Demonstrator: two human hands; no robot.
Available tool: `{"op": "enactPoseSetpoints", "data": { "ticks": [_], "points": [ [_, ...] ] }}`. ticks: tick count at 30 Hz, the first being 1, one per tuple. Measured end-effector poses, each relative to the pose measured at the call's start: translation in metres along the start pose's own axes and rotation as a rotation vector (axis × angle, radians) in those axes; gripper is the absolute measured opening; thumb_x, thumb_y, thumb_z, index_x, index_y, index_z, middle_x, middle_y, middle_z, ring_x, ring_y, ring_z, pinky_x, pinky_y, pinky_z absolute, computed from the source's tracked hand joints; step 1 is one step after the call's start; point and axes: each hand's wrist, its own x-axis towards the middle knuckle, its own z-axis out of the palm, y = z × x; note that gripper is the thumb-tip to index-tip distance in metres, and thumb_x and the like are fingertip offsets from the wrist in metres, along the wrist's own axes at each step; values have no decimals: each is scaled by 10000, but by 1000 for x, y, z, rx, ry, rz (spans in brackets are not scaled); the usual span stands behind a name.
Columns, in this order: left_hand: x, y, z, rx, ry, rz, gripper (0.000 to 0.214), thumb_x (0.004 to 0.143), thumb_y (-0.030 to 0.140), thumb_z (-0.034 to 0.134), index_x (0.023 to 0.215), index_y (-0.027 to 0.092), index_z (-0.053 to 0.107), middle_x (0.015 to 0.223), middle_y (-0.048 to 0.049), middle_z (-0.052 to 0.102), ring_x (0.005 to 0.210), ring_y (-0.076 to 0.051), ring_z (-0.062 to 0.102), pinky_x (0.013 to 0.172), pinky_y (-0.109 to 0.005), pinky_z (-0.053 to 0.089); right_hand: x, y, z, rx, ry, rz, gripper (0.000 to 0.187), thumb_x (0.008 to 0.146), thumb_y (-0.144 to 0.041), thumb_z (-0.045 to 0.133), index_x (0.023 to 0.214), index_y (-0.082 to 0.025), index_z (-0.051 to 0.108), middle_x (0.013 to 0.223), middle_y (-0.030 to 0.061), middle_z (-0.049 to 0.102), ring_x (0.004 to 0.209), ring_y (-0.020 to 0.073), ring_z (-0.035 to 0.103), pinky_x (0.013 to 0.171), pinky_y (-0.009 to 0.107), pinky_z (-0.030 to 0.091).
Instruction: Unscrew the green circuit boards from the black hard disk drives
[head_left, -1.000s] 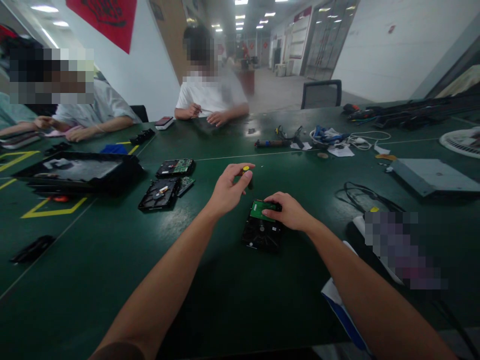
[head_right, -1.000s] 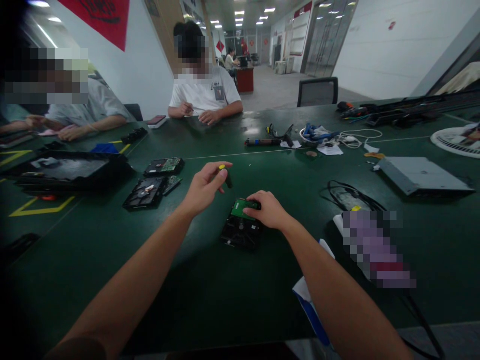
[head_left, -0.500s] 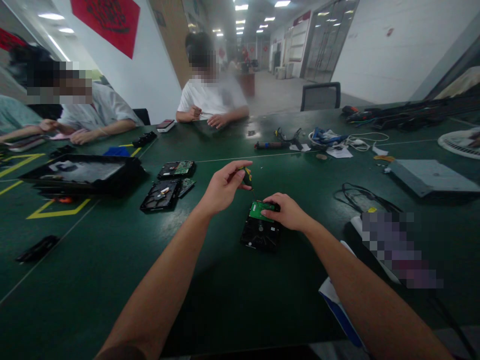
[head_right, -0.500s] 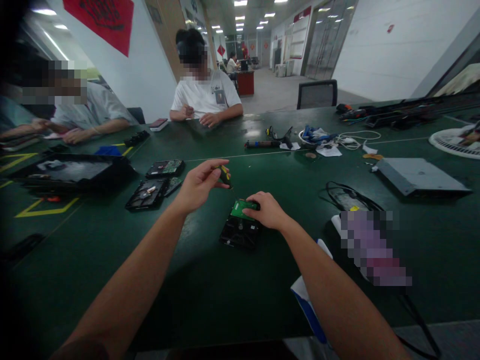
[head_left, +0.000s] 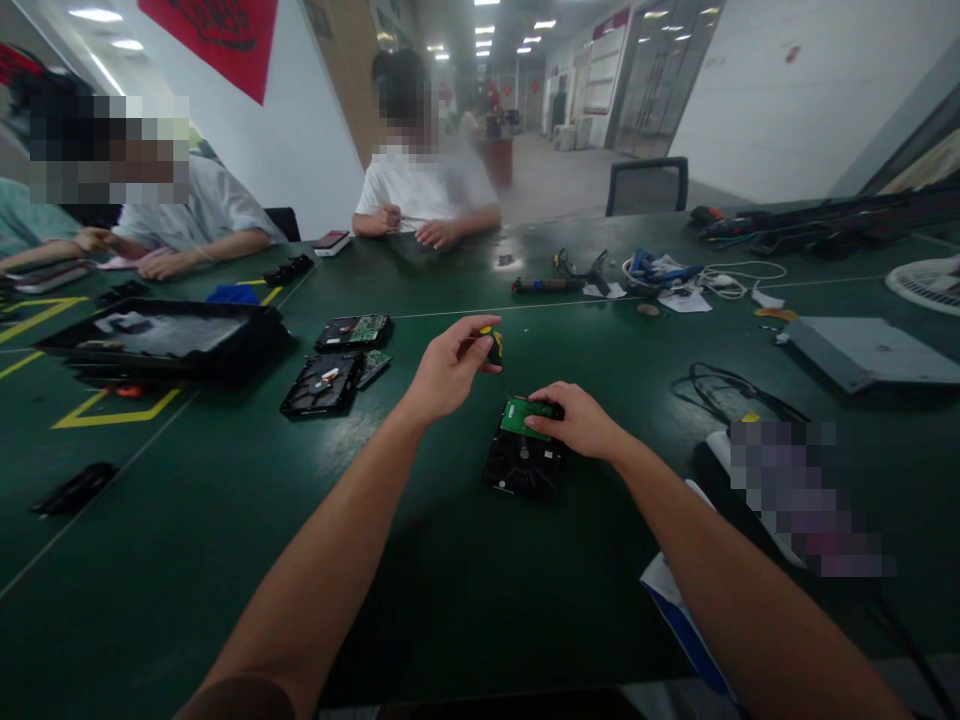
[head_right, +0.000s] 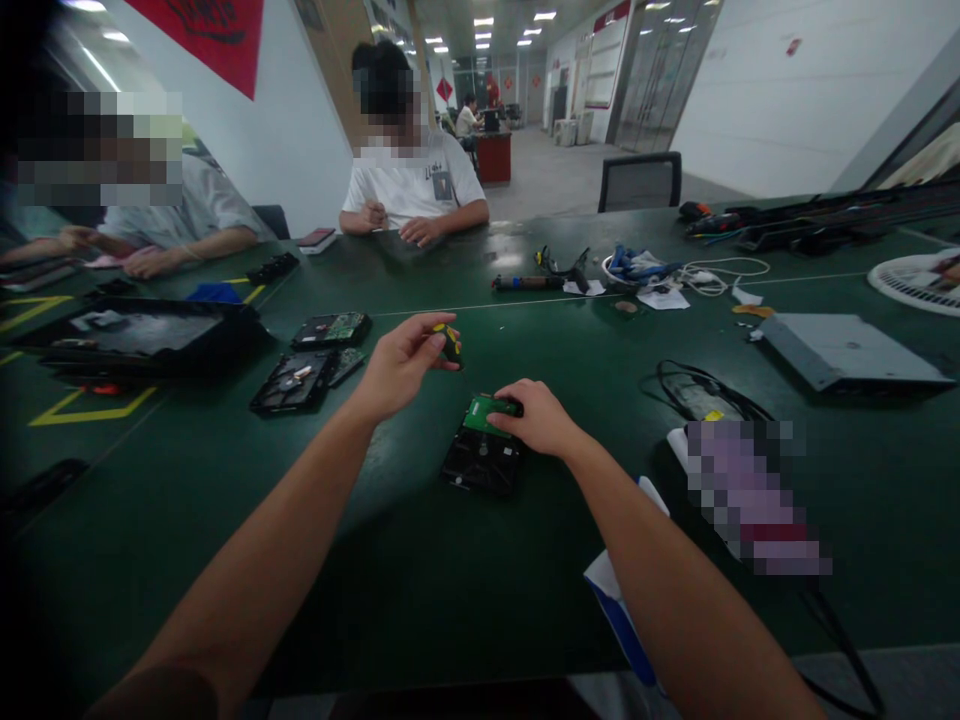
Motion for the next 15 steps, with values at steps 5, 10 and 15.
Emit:
{"op": "enactPoseSetpoints", "data": {
  "ticks": [5, 10, 15],
  "points": [
    [0, -1, -1, -9, -1, 9, 311, 1012, 279, 597, 1307, 199, 658, 1106, -79, 640, 943, -172, 650, 783, -352, 689, 0, -1, -1, -1, -5, 3, 341, 908, -434, 739, 1188, -240, 741, 1137, 89, 700, 1033, 258, 613, 909, 419, 456],
    [-1, 2, 0, -4, -6, -4, 319, 1011, 284, 601, 1312, 198, 659, 1101, -76, 637, 946, -171, 650, 789, -352, 691, 0, -1, -1, -11, 2, -3, 328, 903, -418, 746, 1175, -235, 748, 1113, 88, 700, 1009, 253, 614, 897, 413, 455],
    [-2, 3, 0, 4, -13, 0, 321, 1009, 286, 600, 1312, 203, 667, 1129, -75, 629, 970, -174, 645, 797, -364, 696, 1, 1, 0, -17, -1, -6, 330, 908, -429, 736, 1178, -240, 745, 1107, 77, 708, 1016, 251, 621, 904, 404, 455]
  ]
}}
